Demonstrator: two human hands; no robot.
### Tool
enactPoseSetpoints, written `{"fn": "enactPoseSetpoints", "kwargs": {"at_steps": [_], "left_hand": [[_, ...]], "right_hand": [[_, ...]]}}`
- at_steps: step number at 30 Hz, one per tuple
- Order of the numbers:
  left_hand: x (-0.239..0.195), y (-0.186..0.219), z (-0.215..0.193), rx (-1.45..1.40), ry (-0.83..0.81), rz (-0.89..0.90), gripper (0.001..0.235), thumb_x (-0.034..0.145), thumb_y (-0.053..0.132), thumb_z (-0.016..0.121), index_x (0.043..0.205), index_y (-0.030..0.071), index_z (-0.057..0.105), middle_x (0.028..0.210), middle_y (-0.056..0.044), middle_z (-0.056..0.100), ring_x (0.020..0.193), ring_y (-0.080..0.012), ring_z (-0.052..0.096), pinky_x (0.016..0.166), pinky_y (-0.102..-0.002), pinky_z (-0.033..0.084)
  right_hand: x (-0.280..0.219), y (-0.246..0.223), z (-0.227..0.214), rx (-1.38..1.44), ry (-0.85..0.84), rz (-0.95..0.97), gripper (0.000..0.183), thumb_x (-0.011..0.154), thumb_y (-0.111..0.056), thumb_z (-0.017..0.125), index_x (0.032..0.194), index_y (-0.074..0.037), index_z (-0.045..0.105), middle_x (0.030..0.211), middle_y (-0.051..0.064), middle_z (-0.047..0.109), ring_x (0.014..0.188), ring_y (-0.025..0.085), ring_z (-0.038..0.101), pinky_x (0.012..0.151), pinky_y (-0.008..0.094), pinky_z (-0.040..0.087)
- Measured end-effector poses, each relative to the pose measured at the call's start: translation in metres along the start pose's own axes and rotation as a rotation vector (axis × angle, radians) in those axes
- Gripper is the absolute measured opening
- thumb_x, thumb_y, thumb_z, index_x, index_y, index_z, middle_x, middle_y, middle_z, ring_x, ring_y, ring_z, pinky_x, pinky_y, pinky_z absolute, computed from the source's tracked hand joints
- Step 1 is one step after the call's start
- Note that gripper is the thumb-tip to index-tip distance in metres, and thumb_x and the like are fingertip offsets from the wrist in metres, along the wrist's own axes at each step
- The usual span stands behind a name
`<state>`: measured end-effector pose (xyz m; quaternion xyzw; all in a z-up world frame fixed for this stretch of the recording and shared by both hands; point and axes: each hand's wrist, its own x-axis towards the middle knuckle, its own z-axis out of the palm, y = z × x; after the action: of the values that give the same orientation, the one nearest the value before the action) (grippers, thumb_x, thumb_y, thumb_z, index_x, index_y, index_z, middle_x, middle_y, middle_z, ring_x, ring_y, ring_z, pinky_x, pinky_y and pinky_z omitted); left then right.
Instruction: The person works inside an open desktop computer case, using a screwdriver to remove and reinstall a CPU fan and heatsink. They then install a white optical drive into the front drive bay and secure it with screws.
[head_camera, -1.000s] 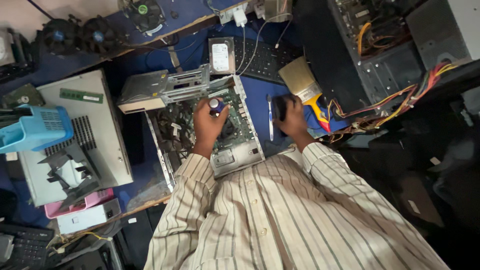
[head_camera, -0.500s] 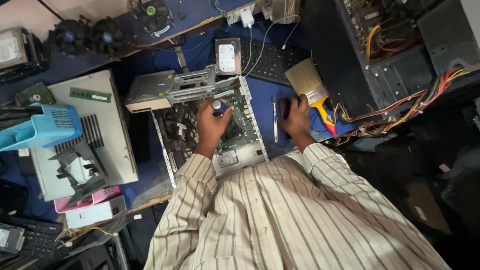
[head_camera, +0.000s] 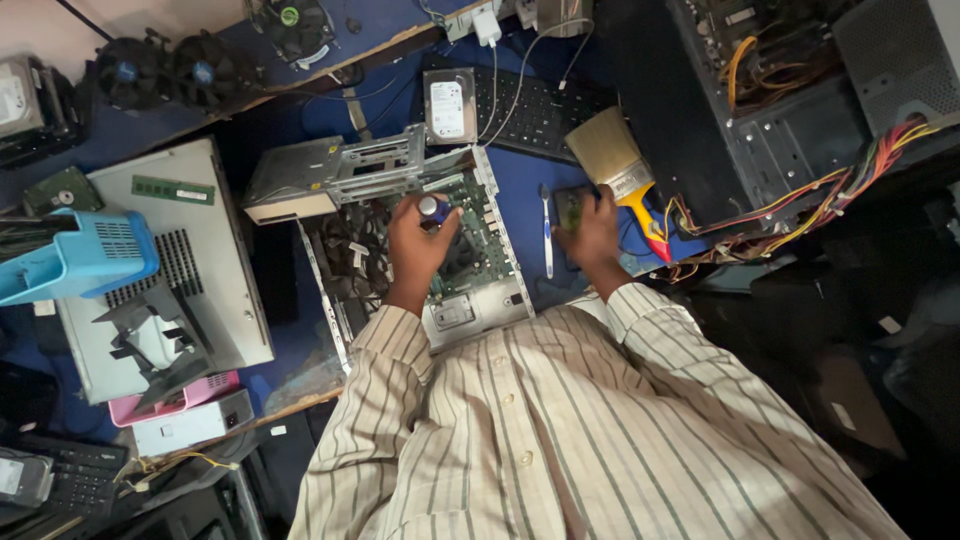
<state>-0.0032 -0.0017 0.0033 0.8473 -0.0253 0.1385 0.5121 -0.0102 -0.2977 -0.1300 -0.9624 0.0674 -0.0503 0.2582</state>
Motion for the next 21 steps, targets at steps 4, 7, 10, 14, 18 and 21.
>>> {"fn": "enactPoseSetpoints", "kwargs": {"at_steps": [4, 7, 10, 14, 18, 21], "left_hand": [[0.0, 0.001, 0.0, 0.052, 0.022, 0.056, 0.027, 0.08, 0.014, 0.089, 0.099, 0.003, 0.073, 0.093, -0.011, 0.072, 0.082, -0.0232, 0.073, 0.074, -0.034, 0.057], [-0.001, -0.001, 0.002, 0.0, 0.009, 0.001, 0.03, 0.081, 0.016, 0.088, 0.103, 0.004, 0.073, 0.096, -0.011, 0.072, 0.083, -0.0226, 0.074, 0.075, -0.032, 0.059], [-0.001, -0.004, 0.004, -0.023, 0.023, 0.027, 0.035, 0.082, 0.016, 0.087, 0.11, 0.003, 0.072, 0.101, -0.012, 0.072, 0.086, -0.0227, 0.075, 0.077, -0.032, 0.06], [-0.001, -0.01, 0.009, 0.088, 0.051, 0.074, 0.043, 0.079, 0.015, 0.091, 0.112, 0.001, 0.068, 0.1, -0.014, 0.073, 0.087, -0.0246, 0.073, 0.077, -0.033, 0.057], [-0.002, -0.016, 0.016, -0.062, 0.031, -0.011, 0.047, 0.079, 0.018, 0.09, 0.112, 0.002, 0.061, 0.1, -0.012, 0.073, 0.088, -0.0217, 0.075, 0.076, -0.032, 0.06], [-0.002, -0.019, 0.016, -0.028, -0.018, 0.01, 0.042, 0.08, 0.017, 0.091, 0.107, 0.002, 0.062, 0.097, -0.012, 0.074, 0.086, -0.0227, 0.076, 0.075, -0.034, 0.059]], "right_hand": [[-0.017, 0.019, 0.002, 0.004, 0.088, -0.083, 0.078, 0.077, -0.034, 0.087, 0.137, 0.001, 0.052, 0.145, 0.032, 0.04, 0.131, 0.051, 0.042, 0.111, 0.053, 0.036], [-0.042, 0.031, 0.001, -0.027, 0.115, -0.085, 0.07, 0.081, -0.026, 0.083, 0.138, 0.0, 0.052, 0.139, 0.03, 0.045, 0.126, 0.051, 0.045, 0.107, 0.056, 0.038], [-0.066, 0.036, -0.005, 0.082, 0.106, -0.082, 0.06, 0.084, -0.021, 0.08, 0.134, -0.001, 0.053, 0.137, 0.027, 0.049, 0.123, 0.049, 0.048, 0.105, 0.055, 0.04], [-0.078, 0.024, -0.019, 0.143, 0.15, -0.192, 0.06, 0.081, -0.015, 0.08, 0.133, 0.001, 0.053, 0.133, 0.028, 0.05, 0.122, 0.048, 0.05, 0.105, 0.054, 0.04], [-0.061, -0.024, -0.041, 0.35, 0.065, -0.16, 0.054, 0.086, -0.014, 0.076, 0.134, -0.002, 0.054, 0.135, 0.024, 0.053, 0.114, 0.042, 0.058, 0.099, 0.047, 0.049], [-0.038, -0.085, -0.064, 0.389, 0.082, -0.395, 0.05, 0.095, -0.016, 0.076, 0.137, -0.004, 0.052, 0.138, 0.024, 0.052, 0.122, 0.042, 0.059, 0.102, 0.044, 0.052]]}}
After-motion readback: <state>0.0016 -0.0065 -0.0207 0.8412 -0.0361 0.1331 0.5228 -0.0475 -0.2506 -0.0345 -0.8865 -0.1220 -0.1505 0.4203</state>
